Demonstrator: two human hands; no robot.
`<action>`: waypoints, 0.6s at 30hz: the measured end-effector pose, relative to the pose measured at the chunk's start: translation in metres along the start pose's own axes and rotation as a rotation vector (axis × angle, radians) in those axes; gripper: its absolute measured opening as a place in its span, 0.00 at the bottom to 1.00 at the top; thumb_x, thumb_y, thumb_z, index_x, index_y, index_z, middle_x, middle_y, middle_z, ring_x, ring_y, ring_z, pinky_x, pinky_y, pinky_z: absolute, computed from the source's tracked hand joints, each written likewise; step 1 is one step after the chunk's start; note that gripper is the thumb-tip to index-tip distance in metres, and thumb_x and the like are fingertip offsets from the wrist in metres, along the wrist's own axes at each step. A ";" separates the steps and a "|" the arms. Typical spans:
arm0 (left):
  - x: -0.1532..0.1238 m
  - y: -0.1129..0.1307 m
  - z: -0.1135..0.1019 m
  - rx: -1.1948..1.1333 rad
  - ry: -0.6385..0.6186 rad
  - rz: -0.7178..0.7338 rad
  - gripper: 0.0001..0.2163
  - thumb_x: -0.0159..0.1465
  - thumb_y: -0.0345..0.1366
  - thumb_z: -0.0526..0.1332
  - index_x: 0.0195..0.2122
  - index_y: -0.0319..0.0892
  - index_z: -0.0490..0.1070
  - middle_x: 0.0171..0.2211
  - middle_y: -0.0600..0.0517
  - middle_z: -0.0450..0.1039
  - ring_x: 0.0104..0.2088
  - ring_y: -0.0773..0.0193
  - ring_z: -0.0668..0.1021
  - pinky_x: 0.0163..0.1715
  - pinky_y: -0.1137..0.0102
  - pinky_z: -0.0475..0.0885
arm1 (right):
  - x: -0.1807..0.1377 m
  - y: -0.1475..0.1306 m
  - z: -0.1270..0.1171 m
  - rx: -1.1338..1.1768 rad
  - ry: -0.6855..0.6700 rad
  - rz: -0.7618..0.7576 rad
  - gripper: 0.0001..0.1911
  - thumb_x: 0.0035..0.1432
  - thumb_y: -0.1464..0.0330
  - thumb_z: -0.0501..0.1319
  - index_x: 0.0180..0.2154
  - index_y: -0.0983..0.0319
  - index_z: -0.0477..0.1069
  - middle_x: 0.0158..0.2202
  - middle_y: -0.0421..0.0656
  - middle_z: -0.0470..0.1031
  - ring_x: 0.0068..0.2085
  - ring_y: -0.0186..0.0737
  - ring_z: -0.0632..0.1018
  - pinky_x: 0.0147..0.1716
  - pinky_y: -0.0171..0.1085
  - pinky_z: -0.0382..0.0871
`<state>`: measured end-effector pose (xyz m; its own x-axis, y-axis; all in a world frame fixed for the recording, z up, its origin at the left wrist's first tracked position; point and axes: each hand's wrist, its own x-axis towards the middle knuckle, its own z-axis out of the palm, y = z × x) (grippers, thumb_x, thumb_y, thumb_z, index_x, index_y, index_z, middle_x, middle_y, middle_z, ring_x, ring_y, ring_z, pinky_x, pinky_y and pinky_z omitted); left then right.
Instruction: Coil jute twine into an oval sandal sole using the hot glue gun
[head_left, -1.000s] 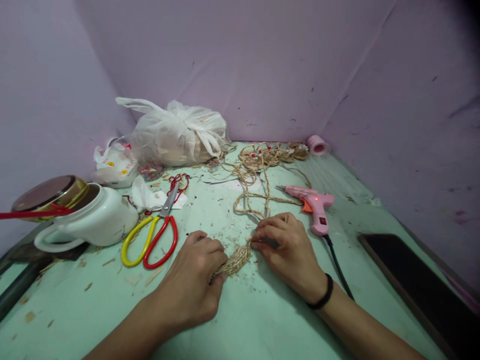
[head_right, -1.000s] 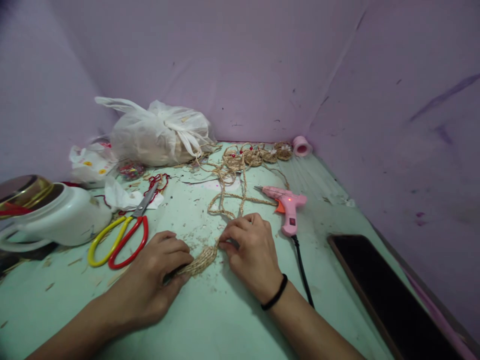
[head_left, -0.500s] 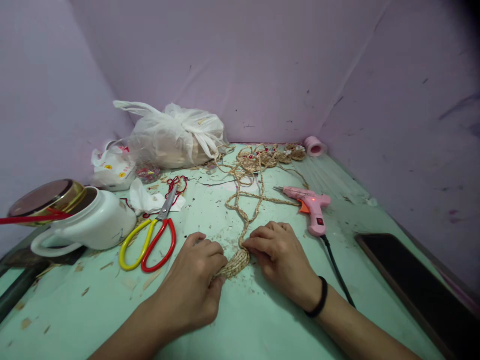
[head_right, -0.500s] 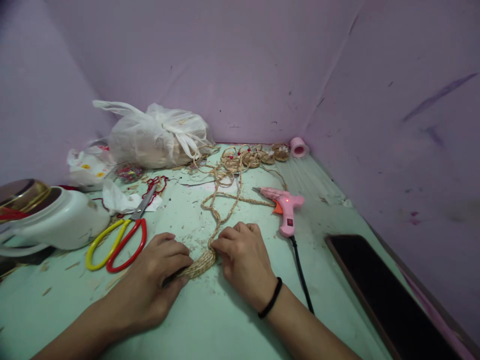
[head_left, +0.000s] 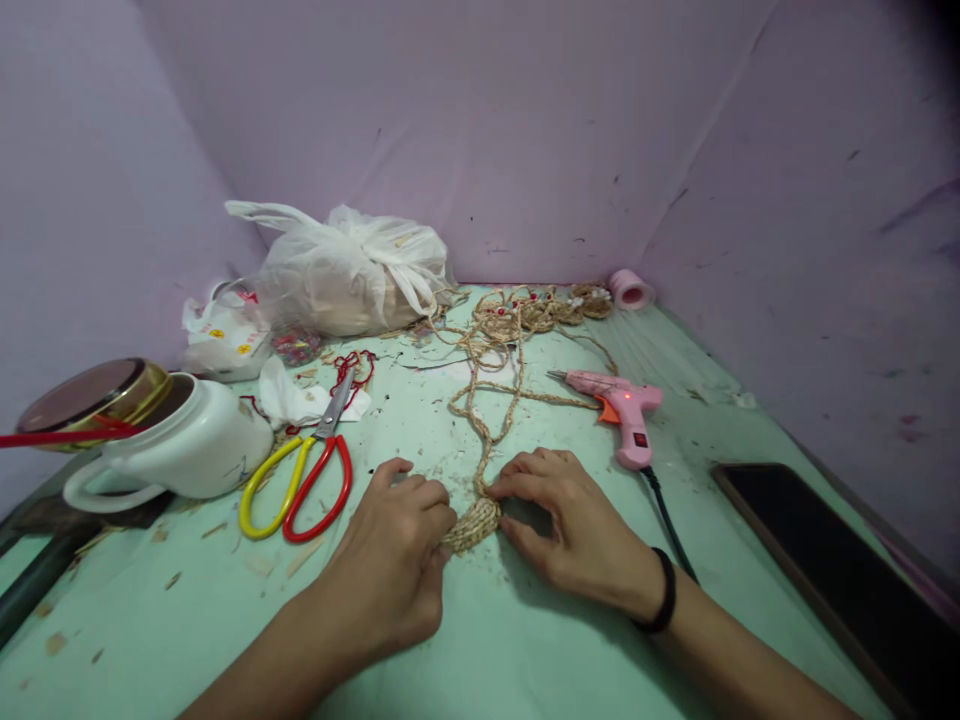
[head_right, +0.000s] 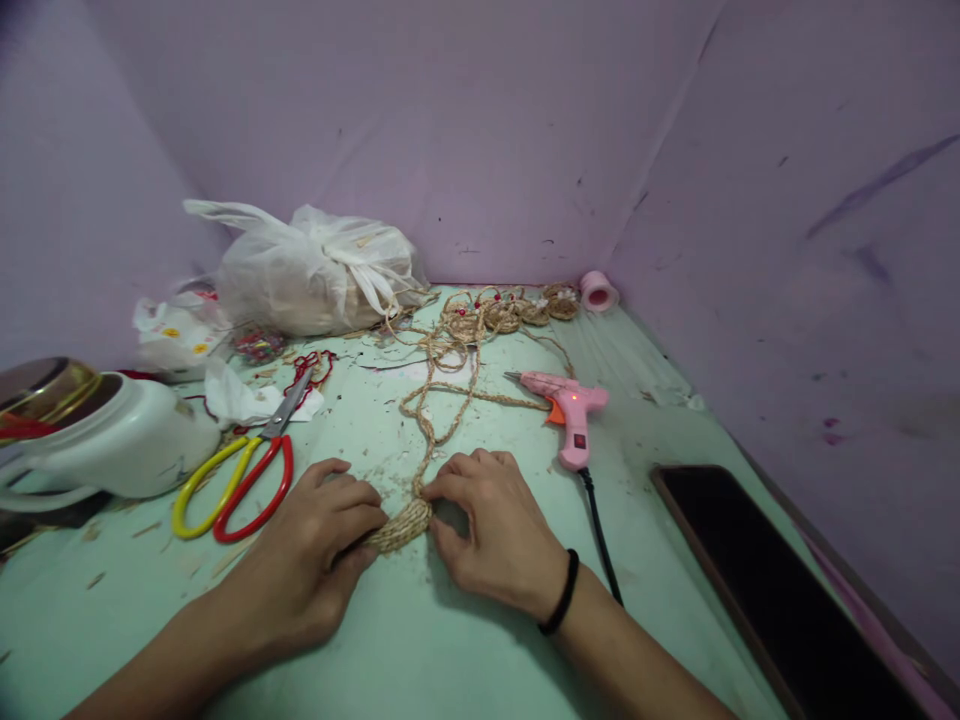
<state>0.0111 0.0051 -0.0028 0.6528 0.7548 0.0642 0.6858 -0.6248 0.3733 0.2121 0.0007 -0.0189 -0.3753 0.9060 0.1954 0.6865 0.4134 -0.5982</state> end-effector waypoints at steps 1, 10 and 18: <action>0.000 0.000 0.000 0.011 -0.003 0.004 0.09 0.53 0.25 0.55 0.31 0.41 0.73 0.30 0.49 0.71 0.34 0.58 0.73 0.51 0.51 0.57 | 0.000 0.001 0.000 -0.002 -0.007 0.001 0.12 0.48 0.74 0.60 0.37 0.61 0.74 0.35 0.43 0.76 0.39 0.45 0.73 0.41 0.47 0.60; 0.004 0.001 0.001 0.030 0.013 0.039 0.09 0.53 0.25 0.55 0.31 0.40 0.73 0.31 0.49 0.70 0.36 0.59 0.71 0.51 0.54 0.58 | -0.005 -0.004 -0.005 -0.090 -0.039 0.057 0.12 0.47 0.68 0.64 0.37 0.61 0.74 0.36 0.44 0.77 0.39 0.47 0.74 0.40 0.45 0.61; 0.003 0.006 -0.002 0.002 -0.011 0.040 0.09 0.53 0.28 0.57 0.34 0.43 0.73 0.33 0.50 0.70 0.36 0.60 0.71 0.46 0.58 0.61 | -0.007 -0.009 -0.003 -0.156 -0.029 0.097 0.06 0.46 0.69 0.64 0.31 0.61 0.73 0.31 0.43 0.76 0.35 0.45 0.73 0.36 0.42 0.60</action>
<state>0.0162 0.0037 0.0009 0.6833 0.7269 0.0686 0.6598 -0.6550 0.3683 0.2106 -0.0090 -0.0124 -0.3185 0.9404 0.1188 0.8079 0.3349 -0.4850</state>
